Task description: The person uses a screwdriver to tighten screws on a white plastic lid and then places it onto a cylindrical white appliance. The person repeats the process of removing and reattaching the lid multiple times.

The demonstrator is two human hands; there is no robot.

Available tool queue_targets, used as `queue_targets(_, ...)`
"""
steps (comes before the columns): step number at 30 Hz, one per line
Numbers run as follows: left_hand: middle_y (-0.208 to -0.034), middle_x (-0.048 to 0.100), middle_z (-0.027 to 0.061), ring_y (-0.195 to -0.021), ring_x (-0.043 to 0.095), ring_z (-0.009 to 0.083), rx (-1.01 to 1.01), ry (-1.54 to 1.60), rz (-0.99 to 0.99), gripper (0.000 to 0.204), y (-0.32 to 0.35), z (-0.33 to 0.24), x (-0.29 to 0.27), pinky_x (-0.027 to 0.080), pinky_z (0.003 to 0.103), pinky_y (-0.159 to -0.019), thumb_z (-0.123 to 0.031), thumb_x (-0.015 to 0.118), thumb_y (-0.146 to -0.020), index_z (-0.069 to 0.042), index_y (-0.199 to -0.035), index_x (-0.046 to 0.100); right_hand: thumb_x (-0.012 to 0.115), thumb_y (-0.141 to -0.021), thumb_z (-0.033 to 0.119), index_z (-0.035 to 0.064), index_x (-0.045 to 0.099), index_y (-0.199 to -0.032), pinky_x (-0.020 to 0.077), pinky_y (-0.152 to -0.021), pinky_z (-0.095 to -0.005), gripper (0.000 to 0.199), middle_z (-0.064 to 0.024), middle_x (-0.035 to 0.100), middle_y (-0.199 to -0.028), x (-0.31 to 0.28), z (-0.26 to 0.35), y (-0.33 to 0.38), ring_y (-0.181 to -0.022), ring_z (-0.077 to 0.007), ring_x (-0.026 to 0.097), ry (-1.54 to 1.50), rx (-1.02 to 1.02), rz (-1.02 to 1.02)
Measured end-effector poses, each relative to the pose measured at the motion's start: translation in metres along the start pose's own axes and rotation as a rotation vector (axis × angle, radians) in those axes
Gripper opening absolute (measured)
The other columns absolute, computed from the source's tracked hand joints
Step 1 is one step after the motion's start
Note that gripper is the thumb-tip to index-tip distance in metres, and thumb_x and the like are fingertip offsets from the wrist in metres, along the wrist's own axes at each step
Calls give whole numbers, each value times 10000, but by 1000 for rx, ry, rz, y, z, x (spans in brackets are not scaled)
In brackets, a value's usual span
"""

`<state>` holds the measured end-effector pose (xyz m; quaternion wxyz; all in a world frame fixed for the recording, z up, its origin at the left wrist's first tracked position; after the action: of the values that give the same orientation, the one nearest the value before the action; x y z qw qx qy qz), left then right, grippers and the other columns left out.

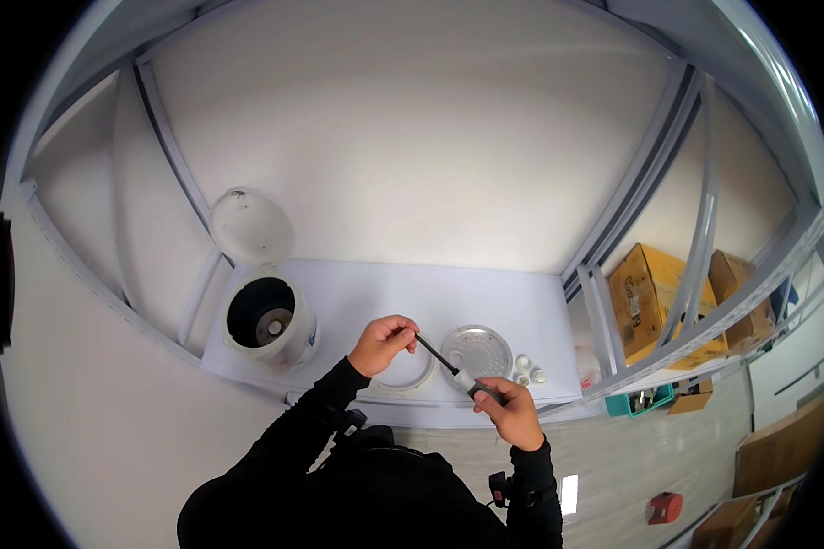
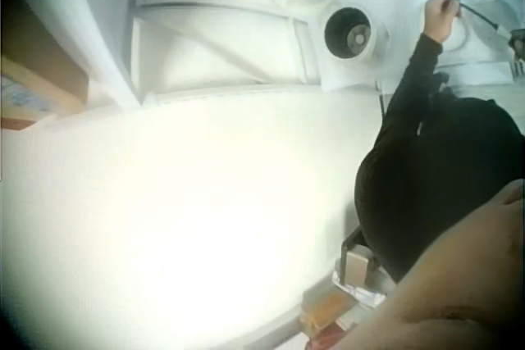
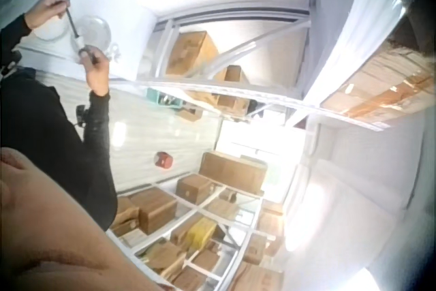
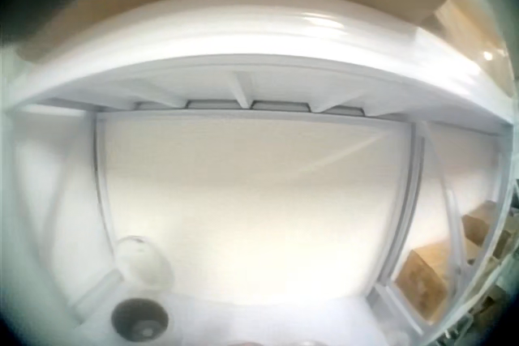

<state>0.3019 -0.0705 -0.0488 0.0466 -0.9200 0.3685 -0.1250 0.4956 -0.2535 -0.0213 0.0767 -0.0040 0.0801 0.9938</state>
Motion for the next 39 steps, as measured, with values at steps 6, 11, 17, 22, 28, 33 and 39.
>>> queue_targets(6,-903,626,37,-825,613,115,33,93,-120,215,18,-31,-35,518,273,-772,-174,567,-1057,21,-1118,635,692,-947,66,-10,625,-1249,456,-683,-242,319,-51,688,-910,48,8,-23,-760,-81,562,-45,-137,91)
queue_targets(11,-903,618,24,-799,585,102,-43,242,-289,301,32,-38,-82,509,260,-760,-269,573,-1060,6,-1157,649,698,-912,74,20,616,-1248,448,-699,-252,351,-14,629,-910,109,27,-45,-800,-80,542,142,-275,102)
queue_targets(17,-944,628,4,-802,574,91,-95,183,-295,352,52,-65,-145,499,252,-770,-321,621,-1035,-8,-1192,655,705,-900,119,29,599,-1266,475,-645,-307,391,-83,634,-842,198,62,-73,-697,-159,574,334,-380,-42)
queue_targets(22,-986,617,1,-884,590,87,-156,65,-145,348,70,-90,-200,507,264,-818,-210,623,-1025,24,-1283,613,695,-919,152,43,577,-1296,499,-645,-346,410,-160,667,-843,284,74,-102,-691,-250,634,354,-368,-113)
queue_targets(28,-1062,644,24,-960,629,104,-149,-20,-17,373,87,-95,-271,525,265,-821,-82,667,-973,11,-1326,589,636,-976,122,47,540,-1376,522,-775,-316,419,-139,706,-983,367,59,-123,-843,-215,670,392,-369,-216)
queue_targets(33,-1138,645,47,-1020,636,114,-177,45,-9,391,96,-74,-305,535,271,-873,-64,665,-972,24,-1340,565,639,-959,125,30,518,-1397,517,-938,-385,464,-227,670,-1211,411,60,-128,-1094,-357,673,440,-378,-257)
queue_targets(39,-1176,656,57,-1039,643,114,-151,120,-4,394,96,-72,-319,547,267,-876,-72,672,-977,33,-1340,561,634,-957,135,21,478,-1424,523,-907,-387,505,-228,675,-1188,428,68,-129,-1061,-358,683,447,-341,-263)
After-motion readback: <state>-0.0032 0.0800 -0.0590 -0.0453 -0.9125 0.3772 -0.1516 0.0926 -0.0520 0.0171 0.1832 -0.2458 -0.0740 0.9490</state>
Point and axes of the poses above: each hand's wrist, its own y-axis away from the middle knuckle, its own x-axis out of the palm, z = x × y, the point moved 8 cm from there along -y, towards the middle knuckle
